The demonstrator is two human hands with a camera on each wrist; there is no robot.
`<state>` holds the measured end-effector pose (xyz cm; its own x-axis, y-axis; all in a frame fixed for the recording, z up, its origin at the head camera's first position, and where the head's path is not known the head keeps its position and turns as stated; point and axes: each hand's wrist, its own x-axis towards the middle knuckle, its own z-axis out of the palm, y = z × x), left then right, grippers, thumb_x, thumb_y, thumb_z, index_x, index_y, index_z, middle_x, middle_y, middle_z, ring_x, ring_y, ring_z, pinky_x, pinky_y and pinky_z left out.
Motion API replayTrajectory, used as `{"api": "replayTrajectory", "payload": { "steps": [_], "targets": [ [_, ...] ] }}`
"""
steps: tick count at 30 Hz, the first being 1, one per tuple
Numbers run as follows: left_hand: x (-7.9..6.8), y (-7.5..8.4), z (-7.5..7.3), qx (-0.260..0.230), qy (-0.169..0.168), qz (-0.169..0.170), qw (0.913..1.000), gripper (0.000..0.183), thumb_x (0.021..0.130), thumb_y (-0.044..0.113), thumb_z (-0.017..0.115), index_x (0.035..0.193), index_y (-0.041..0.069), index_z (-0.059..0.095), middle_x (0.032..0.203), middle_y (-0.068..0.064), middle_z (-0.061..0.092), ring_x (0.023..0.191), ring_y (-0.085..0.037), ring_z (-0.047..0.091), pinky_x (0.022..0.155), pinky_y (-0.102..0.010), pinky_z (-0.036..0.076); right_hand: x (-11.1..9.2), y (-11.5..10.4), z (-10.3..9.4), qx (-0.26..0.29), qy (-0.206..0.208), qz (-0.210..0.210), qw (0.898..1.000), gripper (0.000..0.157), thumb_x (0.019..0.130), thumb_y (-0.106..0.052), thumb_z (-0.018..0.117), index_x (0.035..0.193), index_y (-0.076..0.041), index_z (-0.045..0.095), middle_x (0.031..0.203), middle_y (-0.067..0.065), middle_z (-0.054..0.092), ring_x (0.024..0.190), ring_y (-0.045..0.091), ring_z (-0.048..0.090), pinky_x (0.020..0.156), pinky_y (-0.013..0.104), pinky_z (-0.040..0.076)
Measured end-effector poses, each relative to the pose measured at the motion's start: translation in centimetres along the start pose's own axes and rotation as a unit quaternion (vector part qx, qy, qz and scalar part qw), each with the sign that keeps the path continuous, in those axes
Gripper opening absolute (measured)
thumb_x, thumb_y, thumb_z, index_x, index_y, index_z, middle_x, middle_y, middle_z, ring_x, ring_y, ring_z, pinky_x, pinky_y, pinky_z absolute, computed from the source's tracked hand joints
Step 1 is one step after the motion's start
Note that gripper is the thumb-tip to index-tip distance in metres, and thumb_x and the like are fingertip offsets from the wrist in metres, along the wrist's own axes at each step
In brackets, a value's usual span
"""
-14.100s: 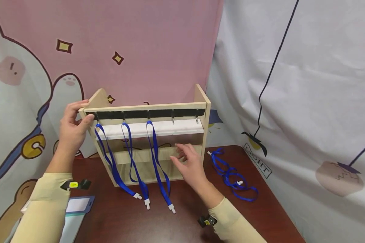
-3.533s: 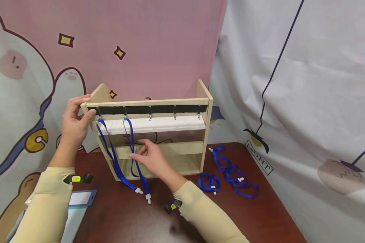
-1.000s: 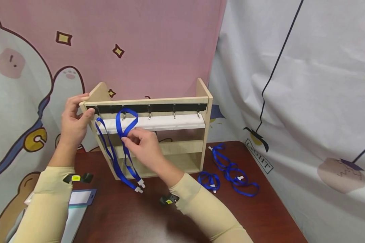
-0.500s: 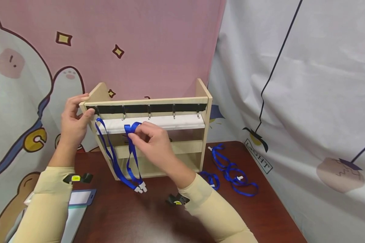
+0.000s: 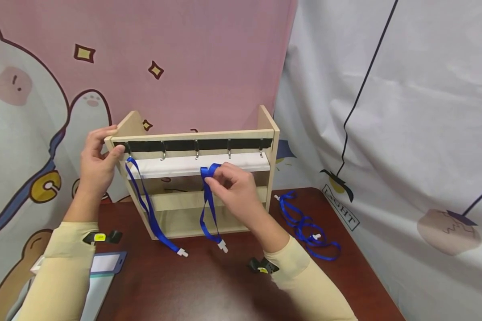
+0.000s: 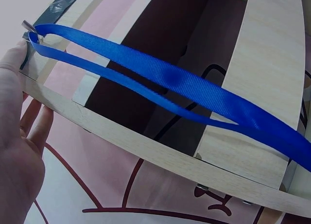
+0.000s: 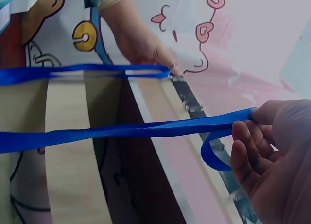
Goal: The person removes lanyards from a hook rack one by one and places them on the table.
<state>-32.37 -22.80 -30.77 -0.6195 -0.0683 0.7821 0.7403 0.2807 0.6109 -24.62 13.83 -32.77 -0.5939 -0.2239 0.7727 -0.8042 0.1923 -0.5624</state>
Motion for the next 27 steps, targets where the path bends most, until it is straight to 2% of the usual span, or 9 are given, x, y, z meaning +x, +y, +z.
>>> {"api": "replayTrajectory", "payload": {
  "steps": [6,18,27],
  "targets": [
    [0.2,-2.1,-0.4,0.006,0.001,-0.001,1.0000,0.040,0.104,0.002,0.074,0.142,-0.005,0.063,0.158,-0.006,0.054,0.135,-0.020,0.054,0.097,-0.018,0.055,-1.5,1.0,-2.2,-0.049,-0.006,0.009,0.999,0.023,0.102,-0.003,0.079,0.083,-0.014,0.071,0.081,-0.004,0.063,0.068,0.016,0.058,0.057,0.025,0.048],
    [0.5,-2.4,-0.6,-0.002,0.001,0.003,1.0000,0.041,0.103,0.003,0.075,0.142,-0.004,0.064,0.157,-0.006,0.055,0.134,-0.021,0.055,0.096,-0.018,0.057,-4.6,2.0,-5.2,-0.091,-0.025,0.047,0.994,0.024,0.102,-0.007,0.080,0.085,-0.021,0.072,0.082,-0.006,0.060,0.067,0.014,0.055,0.054,0.027,0.045],
    [0.3,-2.2,-0.5,0.002,-0.002,0.003,1.0000,0.042,0.103,0.002,0.075,0.143,-0.002,0.064,0.157,-0.004,0.055,0.134,-0.020,0.055,0.097,-0.019,0.057,-6.6,2.6,-6.9,-0.124,-0.008,0.026,0.992,0.025,0.097,0.001,0.084,0.085,-0.019,0.073,0.081,-0.008,0.061,0.067,0.011,0.054,0.056,0.021,0.043]
  ]
}}
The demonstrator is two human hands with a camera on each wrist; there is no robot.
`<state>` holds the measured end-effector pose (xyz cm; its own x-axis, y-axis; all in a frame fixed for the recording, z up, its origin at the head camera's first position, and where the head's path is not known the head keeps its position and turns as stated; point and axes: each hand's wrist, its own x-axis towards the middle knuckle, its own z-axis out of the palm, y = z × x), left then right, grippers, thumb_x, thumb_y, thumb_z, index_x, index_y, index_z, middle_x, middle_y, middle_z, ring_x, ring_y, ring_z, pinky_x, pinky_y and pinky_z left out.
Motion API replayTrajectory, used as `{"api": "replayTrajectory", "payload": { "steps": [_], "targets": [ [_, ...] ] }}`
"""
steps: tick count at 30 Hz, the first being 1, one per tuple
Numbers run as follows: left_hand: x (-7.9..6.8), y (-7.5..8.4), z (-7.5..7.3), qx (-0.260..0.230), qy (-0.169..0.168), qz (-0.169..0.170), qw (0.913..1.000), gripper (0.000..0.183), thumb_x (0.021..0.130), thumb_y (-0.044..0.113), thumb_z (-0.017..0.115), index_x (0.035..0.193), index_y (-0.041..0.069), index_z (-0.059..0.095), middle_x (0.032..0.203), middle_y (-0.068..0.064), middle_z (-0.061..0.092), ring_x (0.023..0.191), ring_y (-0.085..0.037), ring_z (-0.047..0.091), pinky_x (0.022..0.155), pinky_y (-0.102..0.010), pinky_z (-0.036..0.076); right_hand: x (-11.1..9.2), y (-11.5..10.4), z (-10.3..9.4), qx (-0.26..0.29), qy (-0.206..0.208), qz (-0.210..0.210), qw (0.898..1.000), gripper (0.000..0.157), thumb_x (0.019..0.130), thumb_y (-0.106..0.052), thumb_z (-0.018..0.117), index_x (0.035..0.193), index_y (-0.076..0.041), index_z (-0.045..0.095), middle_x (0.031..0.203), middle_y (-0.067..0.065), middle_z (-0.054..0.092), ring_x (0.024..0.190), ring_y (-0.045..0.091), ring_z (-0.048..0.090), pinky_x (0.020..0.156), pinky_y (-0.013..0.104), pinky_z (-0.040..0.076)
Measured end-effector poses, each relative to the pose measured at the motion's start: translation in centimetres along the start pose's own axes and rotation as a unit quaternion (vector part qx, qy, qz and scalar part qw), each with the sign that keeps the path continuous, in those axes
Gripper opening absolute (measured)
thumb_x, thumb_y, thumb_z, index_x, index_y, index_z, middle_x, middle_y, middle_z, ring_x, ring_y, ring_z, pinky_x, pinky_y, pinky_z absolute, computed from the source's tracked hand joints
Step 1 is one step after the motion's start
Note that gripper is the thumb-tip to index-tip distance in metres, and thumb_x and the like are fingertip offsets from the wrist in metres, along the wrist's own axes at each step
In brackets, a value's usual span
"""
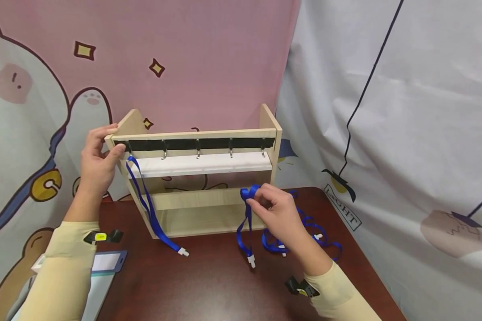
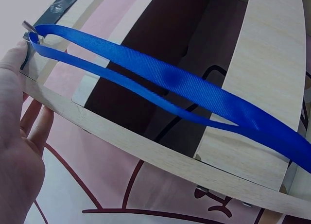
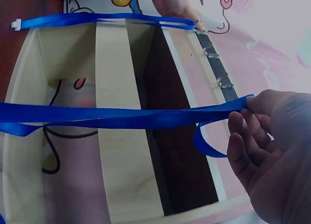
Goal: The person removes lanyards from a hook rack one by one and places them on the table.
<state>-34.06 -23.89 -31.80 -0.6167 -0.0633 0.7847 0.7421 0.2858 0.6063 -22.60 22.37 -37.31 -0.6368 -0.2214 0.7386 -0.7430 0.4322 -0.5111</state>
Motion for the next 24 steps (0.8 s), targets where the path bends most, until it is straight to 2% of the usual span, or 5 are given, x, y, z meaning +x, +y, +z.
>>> {"api": "replayTrajectory", "payload": {
  "steps": [5,11,18,24],
  "targets": [
    [0.0,-0.3,0.0,-0.003,0.002,0.002,1.0000,0.042,0.103,0.001,0.074,0.143,-0.004,0.063,0.158,-0.007,0.054,0.134,-0.020,0.055,0.096,-0.018,0.056,-1.0,0.8,-0.6,-0.018,0.014,-0.006,1.000,0.029,0.093,0.005,0.085,0.083,-0.018,0.070,0.080,-0.009,0.060,0.067,0.009,0.055,0.058,0.020,0.046],
    [0.0,0.0,0.2,-0.001,0.007,0.000,1.0000,0.041,0.104,0.004,0.074,0.143,-0.005,0.062,0.158,-0.006,0.055,0.135,-0.020,0.055,0.096,-0.018,0.055,-1.8,1.9,-0.3,-0.032,0.005,0.003,0.999,0.029,0.094,0.004,0.085,0.083,-0.018,0.070,0.079,-0.008,0.059,0.070,0.010,0.056,0.059,0.019,0.046],
    [0.0,-0.1,0.1,0.000,0.005,0.006,1.0000,0.042,0.103,0.001,0.073,0.143,-0.005,0.062,0.157,-0.006,0.055,0.135,-0.020,0.055,0.097,-0.018,0.056,-2.8,3.1,1.2,-0.027,-0.008,0.038,0.999,0.029,0.096,0.001,0.084,0.085,-0.021,0.070,0.081,-0.008,0.062,0.068,0.010,0.059,0.058,0.020,0.050],
    [0.0,0.0,0.1,0.003,0.005,0.004,1.0000,0.041,0.104,0.002,0.073,0.143,-0.005,0.062,0.157,-0.006,0.055,0.134,-0.021,0.055,0.097,-0.018,0.056,-3.6,2.9,2.4,-0.001,-0.037,0.076,0.996,0.027,0.099,-0.002,0.083,0.086,-0.022,0.070,0.083,-0.010,0.065,0.067,0.010,0.064,0.056,0.025,0.055]
  ]
}}
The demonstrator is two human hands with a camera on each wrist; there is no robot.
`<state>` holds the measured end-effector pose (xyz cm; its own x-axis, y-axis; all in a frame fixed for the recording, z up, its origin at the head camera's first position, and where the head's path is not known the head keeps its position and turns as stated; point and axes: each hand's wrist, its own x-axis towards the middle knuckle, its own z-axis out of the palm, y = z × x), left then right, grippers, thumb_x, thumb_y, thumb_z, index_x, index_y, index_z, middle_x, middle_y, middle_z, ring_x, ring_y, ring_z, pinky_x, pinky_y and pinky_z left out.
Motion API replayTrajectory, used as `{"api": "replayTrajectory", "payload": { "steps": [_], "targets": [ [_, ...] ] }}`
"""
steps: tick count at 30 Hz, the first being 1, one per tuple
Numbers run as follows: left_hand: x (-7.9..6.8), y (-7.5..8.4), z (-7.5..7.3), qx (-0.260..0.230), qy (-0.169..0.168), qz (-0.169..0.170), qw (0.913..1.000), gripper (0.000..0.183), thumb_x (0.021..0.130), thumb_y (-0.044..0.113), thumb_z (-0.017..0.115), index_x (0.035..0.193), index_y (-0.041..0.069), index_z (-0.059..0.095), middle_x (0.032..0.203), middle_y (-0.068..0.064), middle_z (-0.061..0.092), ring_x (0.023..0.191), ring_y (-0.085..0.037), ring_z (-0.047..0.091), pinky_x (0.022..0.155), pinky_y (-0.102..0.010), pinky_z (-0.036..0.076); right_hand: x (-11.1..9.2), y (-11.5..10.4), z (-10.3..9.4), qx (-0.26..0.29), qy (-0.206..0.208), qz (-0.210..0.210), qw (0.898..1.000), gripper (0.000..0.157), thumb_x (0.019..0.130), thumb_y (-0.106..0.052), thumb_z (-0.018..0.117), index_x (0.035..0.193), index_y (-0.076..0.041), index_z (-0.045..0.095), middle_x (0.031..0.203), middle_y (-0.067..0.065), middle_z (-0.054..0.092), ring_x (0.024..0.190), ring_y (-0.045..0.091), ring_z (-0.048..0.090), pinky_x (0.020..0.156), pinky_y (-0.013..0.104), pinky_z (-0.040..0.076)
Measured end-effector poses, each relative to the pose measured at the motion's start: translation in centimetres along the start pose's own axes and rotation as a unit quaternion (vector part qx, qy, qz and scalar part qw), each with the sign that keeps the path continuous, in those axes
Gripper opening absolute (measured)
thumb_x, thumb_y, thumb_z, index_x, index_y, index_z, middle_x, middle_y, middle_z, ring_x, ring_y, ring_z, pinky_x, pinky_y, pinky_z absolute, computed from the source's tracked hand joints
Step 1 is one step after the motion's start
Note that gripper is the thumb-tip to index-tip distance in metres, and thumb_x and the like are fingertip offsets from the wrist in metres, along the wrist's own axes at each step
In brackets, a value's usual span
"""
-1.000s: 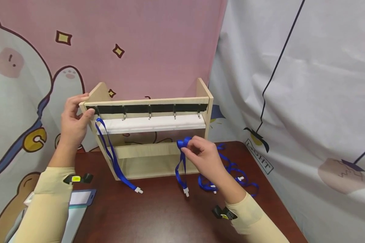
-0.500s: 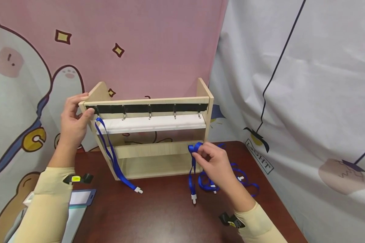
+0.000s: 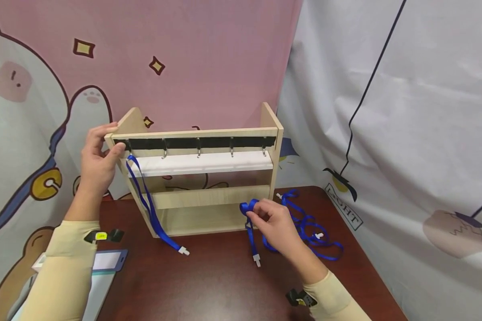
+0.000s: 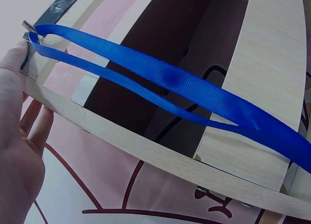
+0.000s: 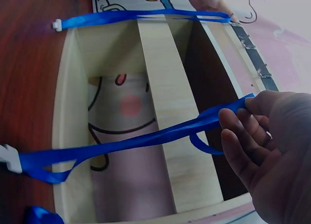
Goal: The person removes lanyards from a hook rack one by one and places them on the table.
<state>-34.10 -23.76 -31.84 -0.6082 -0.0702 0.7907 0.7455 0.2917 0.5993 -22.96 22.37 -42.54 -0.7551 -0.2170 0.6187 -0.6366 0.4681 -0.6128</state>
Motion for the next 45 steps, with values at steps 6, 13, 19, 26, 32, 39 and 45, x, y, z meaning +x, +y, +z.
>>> {"api": "replayTrajectory", "payload": {
  "steps": [6,13,19,26,32,39,45],
  "targets": [
    [0.1,0.1,0.0,-0.004,0.000,0.000,1.0000,0.042,0.104,0.004,0.073,0.143,-0.005,0.061,0.158,-0.010,0.053,0.135,-0.022,0.054,0.097,-0.019,0.056,-0.9,-0.6,0.8,0.040,-0.035,0.007,0.999,0.021,0.102,-0.005,0.080,0.086,-0.017,0.073,0.084,-0.009,0.067,0.068,0.013,0.070,0.057,0.028,0.059],
    [0.2,-0.1,0.1,-0.004,0.001,0.001,1.0000,0.042,0.105,0.006,0.074,0.143,-0.004,0.062,0.158,-0.007,0.054,0.135,-0.022,0.054,0.097,-0.019,0.056,-2.2,-0.8,1.3,0.091,-0.065,-0.008,0.994,0.024,0.101,0.001,0.079,0.088,-0.018,0.073,0.084,-0.003,0.066,0.068,0.015,0.066,0.056,0.027,0.055],
    [0.2,-0.1,0.1,-0.007,0.001,0.003,1.0000,0.042,0.104,0.005,0.075,0.143,-0.005,0.062,0.157,-0.007,0.054,0.134,-0.021,0.055,0.095,-0.018,0.056,-3.5,-0.1,1.5,0.120,-0.090,0.012,0.989,0.024,0.101,-0.001,0.079,0.089,-0.021,0.073,0.082,-0.002,0.065,0.069,0.010,0.063,0.056,0.025,0.054],
    [0.0,-0.2,0.1,-0.005,0.001,-0.001,1.0000,0.042,0.105,0.005,0.075,0.143,-0.004,0.062,0.158,-0.007,0.054,0.134,-0.021,0.055,0.096,-0.018,0.057,-4.9,0.7,1.6,0.118,-0.123,0.042,0.984,0.021,0.102,-0.004,0.079,0.086,-0.015,0.072,0.084,-0.004,0.066,0.071,0.009,0.062,0.057,0.024,0.052],
    [0.0,-0.1,0.1,-0.009,0.003,-0.005,0.9999,0.043,0.104,0.006,0.075,0.144,-0.004,0.062,0.158,-0.006,0.054,0.134,-0.022,0.055,0.097,-0.019,0.056,-5.6,1.6,1.6,0.112,-0.134,0.050,0.983,0.023,0.100,-0.004,0.080,0.084,-0.016,0.071,0.081,-0.005,0.067,0.070,0.007,0.063,0.057,0.024,0.053],
    [0.1,-0.3,0.1,-0.012,0.003,-0.003,0.9999,0.043,0.104,0.008,0.075,0.144,-0.004,0.062,0.157,-0.003,0.055,0.135,-0.023,0.055,0.097,-0.020,0.056,-6.3,3.0,1.1,0.101,-0.171,0.094,0.976,0.019,0.104,-0.010,0.078,0.087,-0.015,0.071,0.079,-0.002,0.069,0.070,0.010,0.066,0.059,0.024,0.053],
    [0.1,-0.3,0.1,-0.009,0.003,-0.001,1.0000,0.043,0.105,0.007,0.075,0.143,-0.004,0.062,0.157,-0.004,0.055,0.135,-0.023,0.055,0.097,-0.020,0.056,-6.6,4.5,1.1,0.073,-0.194,0.120,0.971,0.016,0.108,-0.012,0.073,0.092,-0.012,0.072,0.079,0.007,0.071,0.070,0.017,0.069,0.060,0.024,0.054]
  ]
}}
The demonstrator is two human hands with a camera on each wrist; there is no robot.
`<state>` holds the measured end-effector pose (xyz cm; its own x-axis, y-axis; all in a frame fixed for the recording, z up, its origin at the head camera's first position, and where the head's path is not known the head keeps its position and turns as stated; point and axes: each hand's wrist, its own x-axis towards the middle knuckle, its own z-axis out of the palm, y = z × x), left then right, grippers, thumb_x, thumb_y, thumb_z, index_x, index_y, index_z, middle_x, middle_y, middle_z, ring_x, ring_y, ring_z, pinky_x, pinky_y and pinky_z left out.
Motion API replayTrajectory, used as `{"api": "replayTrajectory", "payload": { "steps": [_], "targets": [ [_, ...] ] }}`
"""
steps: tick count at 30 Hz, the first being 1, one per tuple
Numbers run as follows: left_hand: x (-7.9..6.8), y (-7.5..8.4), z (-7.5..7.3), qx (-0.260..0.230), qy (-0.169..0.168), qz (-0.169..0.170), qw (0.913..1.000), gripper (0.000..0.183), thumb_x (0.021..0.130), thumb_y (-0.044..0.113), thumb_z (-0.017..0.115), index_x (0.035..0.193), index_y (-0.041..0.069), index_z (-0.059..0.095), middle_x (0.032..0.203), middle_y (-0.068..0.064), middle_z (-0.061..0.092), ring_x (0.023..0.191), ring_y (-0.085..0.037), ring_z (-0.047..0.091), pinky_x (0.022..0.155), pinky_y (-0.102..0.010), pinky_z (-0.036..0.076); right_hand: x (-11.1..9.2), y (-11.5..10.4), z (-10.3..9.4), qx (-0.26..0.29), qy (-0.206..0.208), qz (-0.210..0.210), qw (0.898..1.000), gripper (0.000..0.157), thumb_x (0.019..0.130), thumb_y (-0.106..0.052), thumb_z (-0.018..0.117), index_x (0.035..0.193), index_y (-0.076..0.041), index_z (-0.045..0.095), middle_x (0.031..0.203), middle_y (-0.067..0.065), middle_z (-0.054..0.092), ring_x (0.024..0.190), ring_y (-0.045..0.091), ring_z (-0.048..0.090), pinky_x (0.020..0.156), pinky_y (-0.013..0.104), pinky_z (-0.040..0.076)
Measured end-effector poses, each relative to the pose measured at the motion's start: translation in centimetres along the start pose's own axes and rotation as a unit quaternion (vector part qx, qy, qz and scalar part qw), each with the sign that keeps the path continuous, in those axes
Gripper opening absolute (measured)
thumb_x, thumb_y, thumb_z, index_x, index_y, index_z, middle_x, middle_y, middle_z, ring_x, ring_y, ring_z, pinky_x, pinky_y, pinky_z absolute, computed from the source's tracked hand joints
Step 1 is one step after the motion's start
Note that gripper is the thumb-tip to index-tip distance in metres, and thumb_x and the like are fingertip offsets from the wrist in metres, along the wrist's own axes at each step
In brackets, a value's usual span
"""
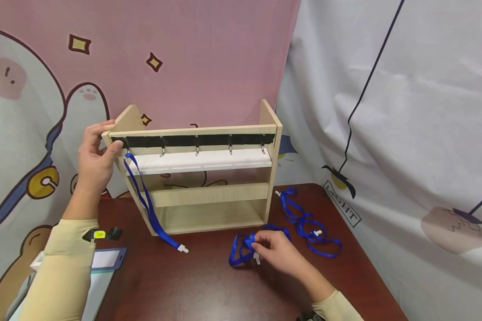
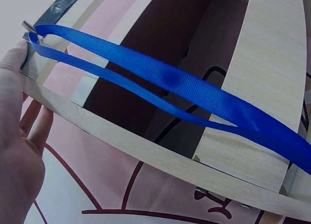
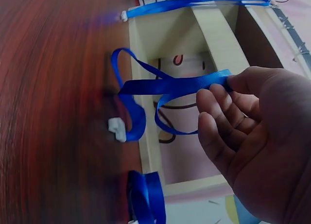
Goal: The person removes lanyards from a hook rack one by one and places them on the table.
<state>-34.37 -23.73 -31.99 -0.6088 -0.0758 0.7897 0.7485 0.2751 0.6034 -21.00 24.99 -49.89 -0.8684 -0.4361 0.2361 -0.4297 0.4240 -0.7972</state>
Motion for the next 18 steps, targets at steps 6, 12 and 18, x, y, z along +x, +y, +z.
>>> {"api": "replayTrajectory", "payload": {
  "steps": [6,12,18],
  "targets": [
    [0.0,0.0,-0.1,0.001,-0.001,-0.004,1.0000,0.043,0.105,0.008,0.075,0.144,-0.004,0.062,0.158,-0.005,0.054,0.136,-0.023,0.054,0.097,-0.020,0.056,0.7,1.5,0.0,-0.064,-0.006,-0.010,0.998,0.020,0.106,-0.009,0.074,0.089,-0.019,0.068,0.077,-0.011,0.062,0.067,0.005,0.059,0.060,0.024,0.051],
    [0.0,0.2,-0.1,0.003,-0.001,-0.001,1.0000,0.042,0.105,0.008,0.075,0.144,-0.004,0.063,0.157,-0.006,0.054,0.136,-0.022,0.055,0.098,-0.019,0.056,1.6,2.4,0.3,-0.148,0.007,-0.051,0.988,0.030,0.099,-0.004,0.077,0.085,-0.025,0.061,0.075,-0.018,0.050,0.066,0.000,0.047,0.059,0.021,0.043],
    [-0.1,1.1,0.1,-0.005,-0.001,0.004,1.0000,0.042,0.104,0.005,0.074,0.142,-0.006,0.062,0.156,-0.006,0.054,0.134,-0.022,0.055,0.097,-0.019,0.056,2.5,2.4,0.8,-0.212,0.010,-0.069,0.975,0.030,0.096,-0.009,0.080,0.082,-0.026,0.059,0.076,-0.019,0.048,0.067,0.000,0.046,0.059,0.023,0.041]
  ]
}}
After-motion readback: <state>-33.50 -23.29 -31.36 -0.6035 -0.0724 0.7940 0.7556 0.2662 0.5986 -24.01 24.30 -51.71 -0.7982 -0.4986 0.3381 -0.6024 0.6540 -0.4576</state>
